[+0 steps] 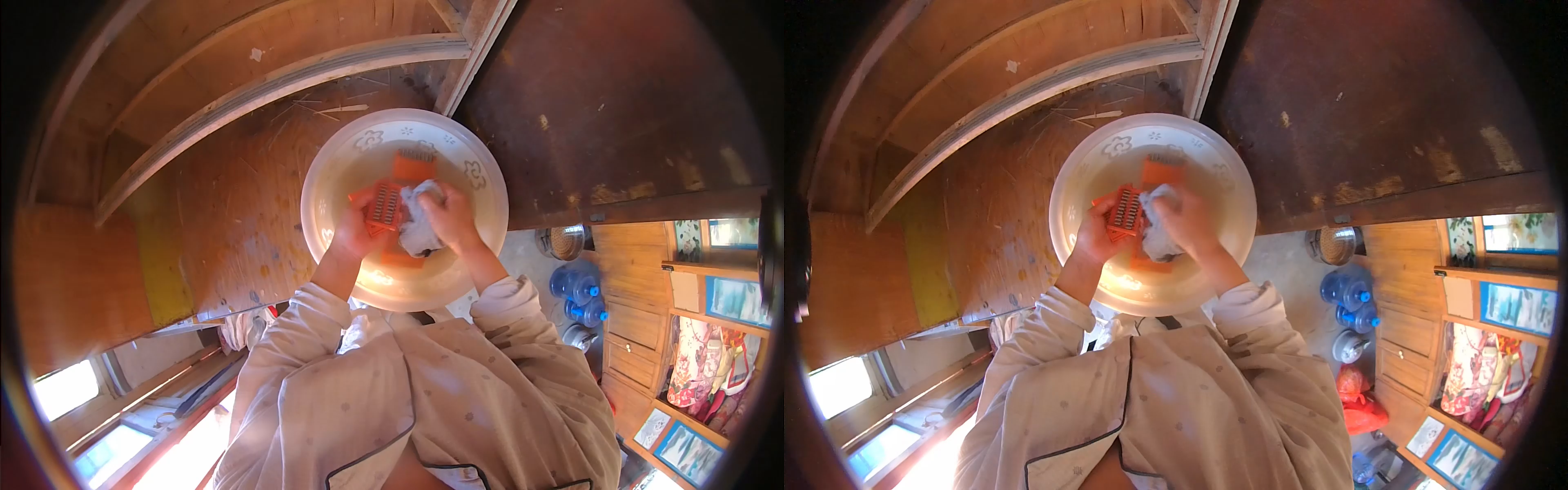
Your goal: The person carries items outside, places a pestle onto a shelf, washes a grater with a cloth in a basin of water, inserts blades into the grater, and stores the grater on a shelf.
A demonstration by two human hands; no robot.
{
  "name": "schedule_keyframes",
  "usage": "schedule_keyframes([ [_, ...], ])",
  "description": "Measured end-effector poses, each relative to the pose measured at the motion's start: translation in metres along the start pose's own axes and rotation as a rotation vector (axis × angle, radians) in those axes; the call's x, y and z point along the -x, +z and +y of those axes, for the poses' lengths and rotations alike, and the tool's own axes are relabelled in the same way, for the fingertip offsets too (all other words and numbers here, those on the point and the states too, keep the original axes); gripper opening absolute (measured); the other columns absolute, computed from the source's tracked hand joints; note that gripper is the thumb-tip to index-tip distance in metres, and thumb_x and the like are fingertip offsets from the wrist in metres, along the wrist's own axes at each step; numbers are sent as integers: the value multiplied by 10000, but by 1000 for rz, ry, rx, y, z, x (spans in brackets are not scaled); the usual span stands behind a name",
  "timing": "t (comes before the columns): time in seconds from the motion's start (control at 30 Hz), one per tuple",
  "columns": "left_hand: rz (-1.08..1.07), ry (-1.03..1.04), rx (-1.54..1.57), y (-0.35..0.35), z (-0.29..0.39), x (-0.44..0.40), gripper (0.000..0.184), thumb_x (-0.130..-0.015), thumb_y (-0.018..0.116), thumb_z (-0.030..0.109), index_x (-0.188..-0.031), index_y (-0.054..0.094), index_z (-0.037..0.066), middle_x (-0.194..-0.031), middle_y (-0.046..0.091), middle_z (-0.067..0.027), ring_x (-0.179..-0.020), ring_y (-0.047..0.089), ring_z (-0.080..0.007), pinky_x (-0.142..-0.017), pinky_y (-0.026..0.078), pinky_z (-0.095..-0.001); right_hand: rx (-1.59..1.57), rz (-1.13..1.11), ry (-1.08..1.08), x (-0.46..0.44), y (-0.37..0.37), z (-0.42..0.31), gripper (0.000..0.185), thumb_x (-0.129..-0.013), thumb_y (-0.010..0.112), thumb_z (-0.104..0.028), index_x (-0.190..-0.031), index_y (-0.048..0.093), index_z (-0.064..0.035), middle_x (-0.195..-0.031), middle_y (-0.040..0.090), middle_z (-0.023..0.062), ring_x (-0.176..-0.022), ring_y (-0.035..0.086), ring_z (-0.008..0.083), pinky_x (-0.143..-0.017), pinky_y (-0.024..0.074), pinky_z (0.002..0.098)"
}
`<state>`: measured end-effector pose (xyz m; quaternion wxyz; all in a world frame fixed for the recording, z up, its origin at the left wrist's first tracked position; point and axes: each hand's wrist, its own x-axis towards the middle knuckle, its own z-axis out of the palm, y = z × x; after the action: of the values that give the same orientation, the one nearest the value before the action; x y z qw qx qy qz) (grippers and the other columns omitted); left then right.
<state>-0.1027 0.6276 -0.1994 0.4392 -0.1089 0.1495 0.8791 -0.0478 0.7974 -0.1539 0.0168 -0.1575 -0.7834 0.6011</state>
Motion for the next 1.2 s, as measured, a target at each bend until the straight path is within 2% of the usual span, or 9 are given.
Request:
schedule_keyframes([
  [0.2, -9, 41, 57, 12, 12, 5, 325, -961, 359, 315, -1176, 489, 108, -1107, 551, -191, -964, 550, -308, -777, 481, -422, 671, 167, 49, -26, -25, 14, 295, -818, 533, -323, -950, 633, -79, -983, 634, 169, -904, 596, 338, -810, 450, 442],
  [0.33, 120, 123, -81, 8, 11, 1, 313, -961, 355, 312, -1108, 508, 82, -1026, 599, -129, -890, 587, -242, -698, 499, -391, 1129, -261, 171, -18, 0, 18, 466, -846, 509, -255, -1262, 384, -86, -1260, 370, 236, -1105, 438, 434, -930, 379, 459],
  [0.43, 114, 64, -99, 3, 12, -2, 304, -956, 383, 309, -1077, 530, 73, -984, 611, -99, -869, 594, -214, -690, 501, -365, 1011, -175, 94, -24, -6, 24, 458, -839, 544, -298, -1234, 434, -93, -1179, 469, 239, -1052, 499, 400, -898, 416, 421],
  [0.53, 176, 119, -120, -7, 11, -13, 303, -956, 392, 311, -1045, 551, 69, -953, 614, -79, -854, 597, -194, -685, 505, -339, 469, -104, 144, -36, -9, 23, 414, -833, 569, -312, -1172, 507, -82, -1089, 563, 205, -994, 563, 336, -854, 452, 382],
  [0.73, 250, 89, -57, -23, -13, -37, 323, -957, 394, 319, -1060, 573, 70, -969, 629, -92, -909, 595, -203, -802, 502, -349, 561, 20, -321, -3, 38, -13, 278, -844, 551, -302, -1000, 605, -79, -971, 634, 133, -874, 616, 311, -767, 487, 407],
  [0.83, 293, 61, -95, -9, -10, -31, 271, -952, 412, 298, -1021, 568, 87, -927, 626, -53, -864, 601, -171, -774, 501, -325, 731, 14, -165, -27, 37, -10, 277, -845, 542, -322, -996, 612, -101, -930, 639, 135, -823, 621, 312, -708, 498, 417],
  [0.93, 201, 42, -190, -17, 3, -27, 253, -948, 424, 285, -1034, 569, 97, -940, 632, -50, -875, 601, -167, -791, 497, -323, 815, -75, -427, 5, 47, -12, 288, -847, 529, -322, -989, 608, -84, -914, 640, 129, -811, 626, 291, -667, 501, 412],
  [1.03, 340, 27, -71, -22, -8, -23, 230, -937, 442, 258, -1027, 580, 98, -946, 635, -50, -869, 604, -176, -796, 497, -328, 746, -160, -221, -16, 34, -6, 263, -824, 555, -306, -944, 617, -80, -894, 639, 124, -789, 628, 288, -644, 499, 406],
  [1.2, 238, 2, -39, -43, -1, -31, 243, -933, 457, 262, -1052, 576, 86, -1002, 634, -66, -931, 602, -197, -841, 487, -361, 755, 28, -513, -15, 40, -1, 235, -831, 559, -284, -889, 609, -62, -798, 632, 134, -704, 623, 315, -627, 492, 414],
])
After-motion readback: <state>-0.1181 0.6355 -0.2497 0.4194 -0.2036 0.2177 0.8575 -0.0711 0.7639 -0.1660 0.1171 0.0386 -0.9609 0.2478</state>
